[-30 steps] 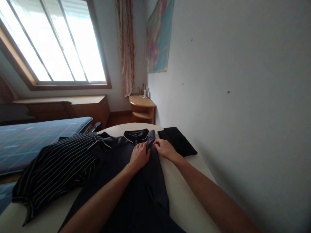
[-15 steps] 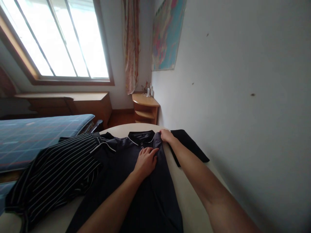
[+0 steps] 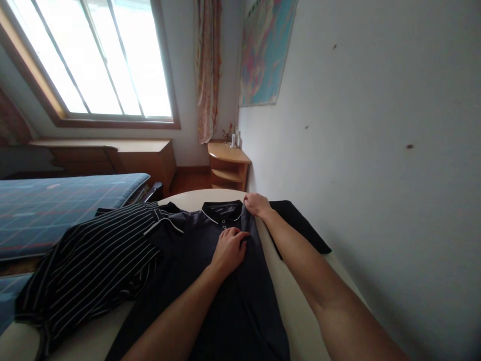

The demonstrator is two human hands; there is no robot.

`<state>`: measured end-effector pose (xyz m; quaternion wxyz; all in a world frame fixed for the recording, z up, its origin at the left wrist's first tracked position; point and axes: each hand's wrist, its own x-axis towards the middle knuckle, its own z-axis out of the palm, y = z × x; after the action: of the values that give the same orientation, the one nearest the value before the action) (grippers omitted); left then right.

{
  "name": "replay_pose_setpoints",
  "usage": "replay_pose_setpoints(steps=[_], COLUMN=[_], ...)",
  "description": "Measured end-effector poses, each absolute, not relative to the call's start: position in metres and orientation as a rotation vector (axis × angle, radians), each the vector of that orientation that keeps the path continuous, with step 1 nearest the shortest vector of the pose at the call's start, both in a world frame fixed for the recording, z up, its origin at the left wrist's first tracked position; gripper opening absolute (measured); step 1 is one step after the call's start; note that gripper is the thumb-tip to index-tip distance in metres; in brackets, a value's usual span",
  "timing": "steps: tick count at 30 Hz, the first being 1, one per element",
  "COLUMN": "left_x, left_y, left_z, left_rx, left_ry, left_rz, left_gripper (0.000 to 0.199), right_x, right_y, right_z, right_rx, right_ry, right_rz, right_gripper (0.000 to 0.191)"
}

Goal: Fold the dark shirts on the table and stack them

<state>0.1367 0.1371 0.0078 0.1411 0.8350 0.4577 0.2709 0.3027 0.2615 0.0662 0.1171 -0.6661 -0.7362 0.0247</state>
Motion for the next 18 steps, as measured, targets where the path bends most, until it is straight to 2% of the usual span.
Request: replay_pose_setpoints(steps=[6,9,14,18], left_x=[0.137,0.138,0.138,0.134], left_y=[0.133,0.131,0.131,0.131], left_z=[0.016,0.020,0.023,0.033], left_rx=[2.380,2.347,2.257,2.292], left_ry=[1.461,1.552,1.607,1.664], left_rz=[0.790,0.758,0.761,0.589], left_gripper=[0.036,0.038,0.029,0.024], right_x=[0.305,0.308,0.312,0.313], right_y=[0.269,0.271,0.273,0.277], right_z=[0.055,0.049,0.046,0.042], right_rx=[-1.866,-1.785,-1.699,-1.656], right_ry=[-2.149,-2.112,-1.971,-1.871], right_rz=[0.220,0.300,0.409,0.469], right_gripper=[0.023,0.027,0.026,0.029])
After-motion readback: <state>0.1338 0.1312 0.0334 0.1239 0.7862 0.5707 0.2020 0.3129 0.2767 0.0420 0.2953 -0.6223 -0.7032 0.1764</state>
